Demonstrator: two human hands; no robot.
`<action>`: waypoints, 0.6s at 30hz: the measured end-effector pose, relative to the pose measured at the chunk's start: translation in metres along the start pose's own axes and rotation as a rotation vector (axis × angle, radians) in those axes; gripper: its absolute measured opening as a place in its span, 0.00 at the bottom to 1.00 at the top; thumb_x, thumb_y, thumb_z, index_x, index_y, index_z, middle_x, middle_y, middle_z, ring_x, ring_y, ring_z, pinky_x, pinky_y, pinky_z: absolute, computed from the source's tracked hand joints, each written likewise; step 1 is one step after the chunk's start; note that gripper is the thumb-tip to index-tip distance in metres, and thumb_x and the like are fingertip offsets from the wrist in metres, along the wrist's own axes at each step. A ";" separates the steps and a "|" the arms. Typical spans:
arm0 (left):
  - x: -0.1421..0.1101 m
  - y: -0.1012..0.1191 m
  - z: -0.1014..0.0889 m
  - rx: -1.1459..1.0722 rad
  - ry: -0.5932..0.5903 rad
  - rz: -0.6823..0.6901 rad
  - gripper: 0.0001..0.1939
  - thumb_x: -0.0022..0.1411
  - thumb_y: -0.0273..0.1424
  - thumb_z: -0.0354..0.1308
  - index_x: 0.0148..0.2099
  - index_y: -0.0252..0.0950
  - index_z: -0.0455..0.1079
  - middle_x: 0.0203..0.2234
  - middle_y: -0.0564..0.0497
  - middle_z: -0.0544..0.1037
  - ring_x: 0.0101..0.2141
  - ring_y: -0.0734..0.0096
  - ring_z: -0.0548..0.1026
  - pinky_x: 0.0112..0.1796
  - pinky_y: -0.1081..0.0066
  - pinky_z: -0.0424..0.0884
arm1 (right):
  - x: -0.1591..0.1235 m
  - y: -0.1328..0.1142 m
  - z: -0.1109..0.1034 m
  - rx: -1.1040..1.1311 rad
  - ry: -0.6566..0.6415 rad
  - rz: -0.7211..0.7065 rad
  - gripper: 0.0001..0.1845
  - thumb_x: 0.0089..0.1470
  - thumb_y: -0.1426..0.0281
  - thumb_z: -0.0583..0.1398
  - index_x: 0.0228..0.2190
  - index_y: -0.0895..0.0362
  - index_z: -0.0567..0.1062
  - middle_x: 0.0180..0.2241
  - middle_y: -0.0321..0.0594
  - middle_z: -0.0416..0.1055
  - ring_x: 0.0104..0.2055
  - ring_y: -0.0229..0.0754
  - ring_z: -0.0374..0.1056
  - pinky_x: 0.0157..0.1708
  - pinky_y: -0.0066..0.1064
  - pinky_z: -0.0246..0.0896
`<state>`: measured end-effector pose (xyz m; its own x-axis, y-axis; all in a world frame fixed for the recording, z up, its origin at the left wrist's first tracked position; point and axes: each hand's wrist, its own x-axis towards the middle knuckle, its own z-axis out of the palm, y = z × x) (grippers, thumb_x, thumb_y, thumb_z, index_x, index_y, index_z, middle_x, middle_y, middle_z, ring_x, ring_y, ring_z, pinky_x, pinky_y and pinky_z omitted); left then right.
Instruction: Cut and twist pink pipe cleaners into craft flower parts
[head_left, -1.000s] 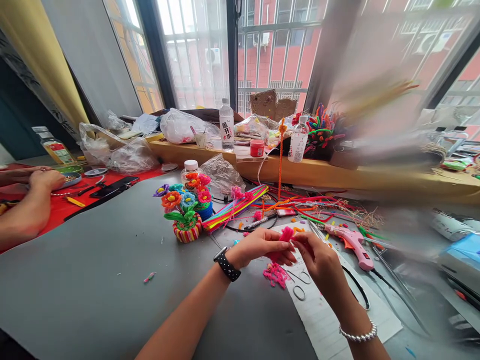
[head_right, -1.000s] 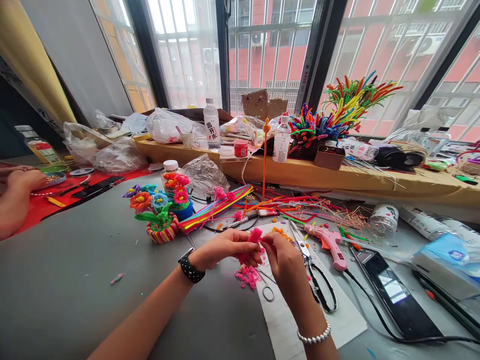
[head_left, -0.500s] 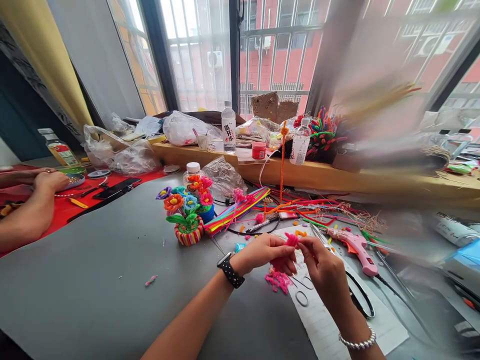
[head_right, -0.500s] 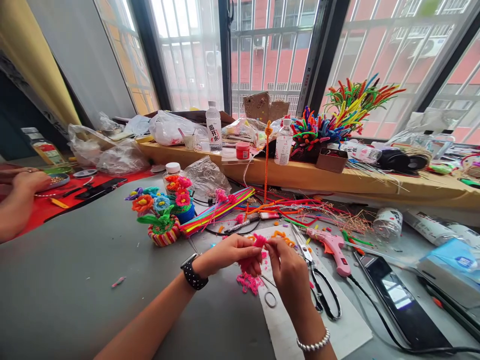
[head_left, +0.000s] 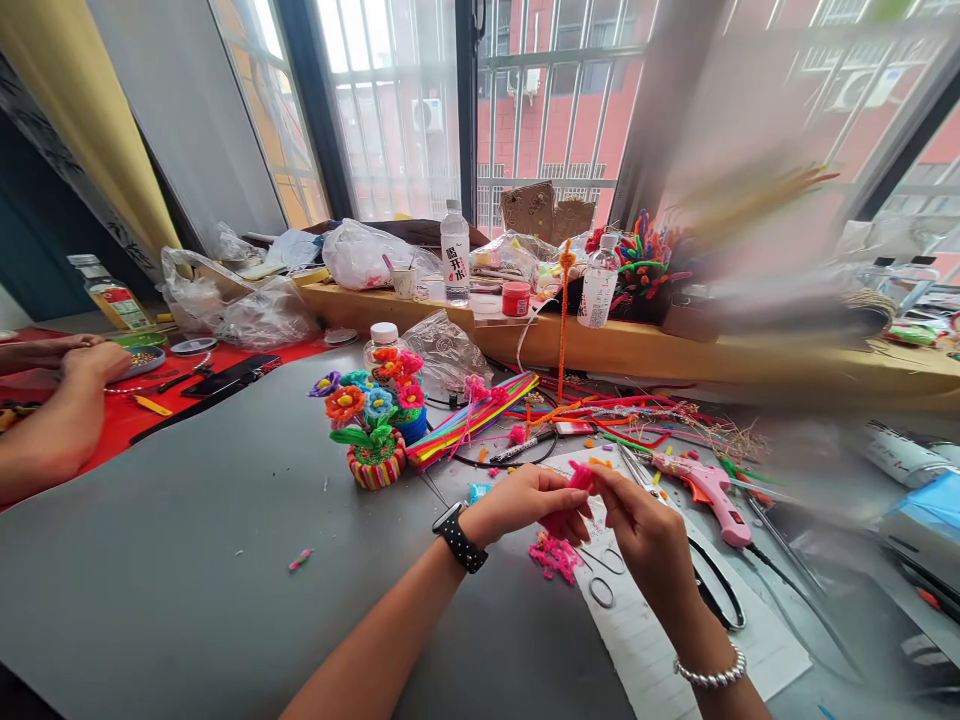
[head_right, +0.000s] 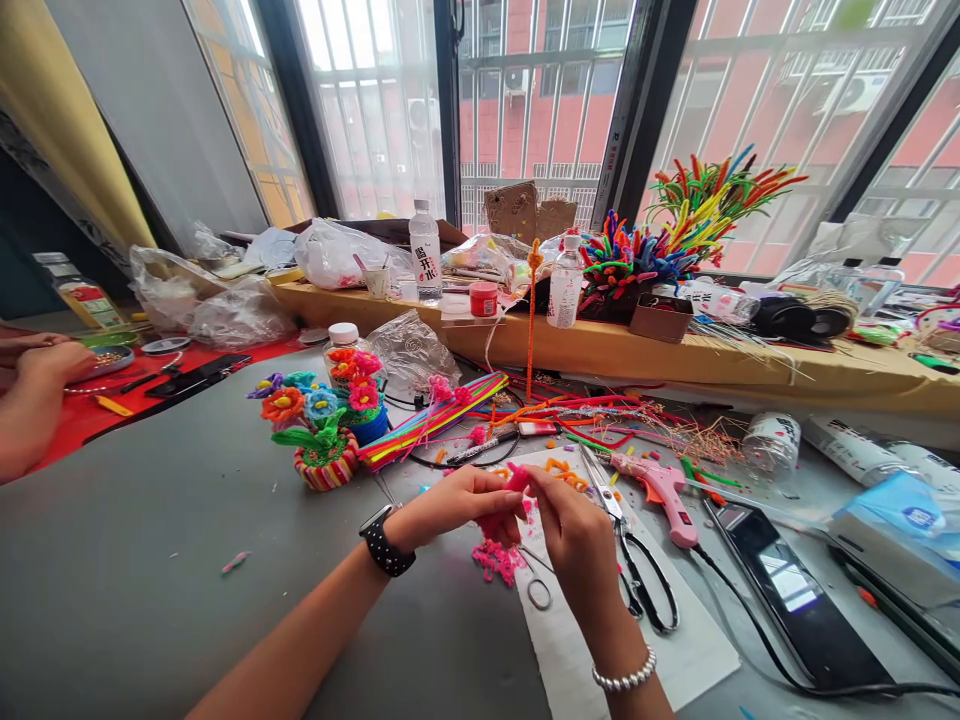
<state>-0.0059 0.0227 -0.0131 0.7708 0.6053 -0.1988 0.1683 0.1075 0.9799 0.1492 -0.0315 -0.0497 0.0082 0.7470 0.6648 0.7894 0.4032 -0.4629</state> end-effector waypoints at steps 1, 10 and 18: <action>0.000 0.000 0.000 0.004 0.002 -0.010 0.21 0.48 0.46 0.54 0.29 0.30 0.68 0.23 0.46 0.75 0.23 0.73 0.72 0.27 0.73 0.64 | 0.000 0.000 0.000 -0.001 0.012 0.012 0.14 0.55 0.69 0.50 0.40 0.56 0.72 0.35 0.43 0.75 0.33 0.44 0.71 0.32 0.32 0.66; -0.009 0.001 -0.025 0.187 -0.054 -0.146 0.20 0.45 0.44 0.57 0.30 0.31 0.71 0.23 0.48 0.75 0.25 0.73 0.72 0.29 0.75 0.66 | 0.003 0.001 -0.008 -0.007 0.152 0.155 0.16 0.55 0.65 0.50 0.40 0.58 0.72 0.28 0.41 0.75 0.20 0.39 0.67 0.22 0.29 0.63; 0.004 -0.001 -0.006 0.418 0.438 0.355 0.21 0.58 0.43 0.42 0.37 0.32 0.68 0.30 0.48 0.74 0.31 0.72 0.70 0.33 0.76 0.63 | 0.001 -0.006 0.003 0.028 0.045 0.099 0.15 0.55 0.67 0.50 0.40 0.57 0.71 0.34 0.44 0.75 0.27 0.43 0.71 0.26 0.32 0.65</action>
<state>-0.0064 0.0300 -0.0151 0.5193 0.8191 0.2436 0.2425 -0.4146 0.8771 0.1433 -0.0318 -0.0481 0.1135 0.7595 0.6406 0.7660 0.3438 -0.5432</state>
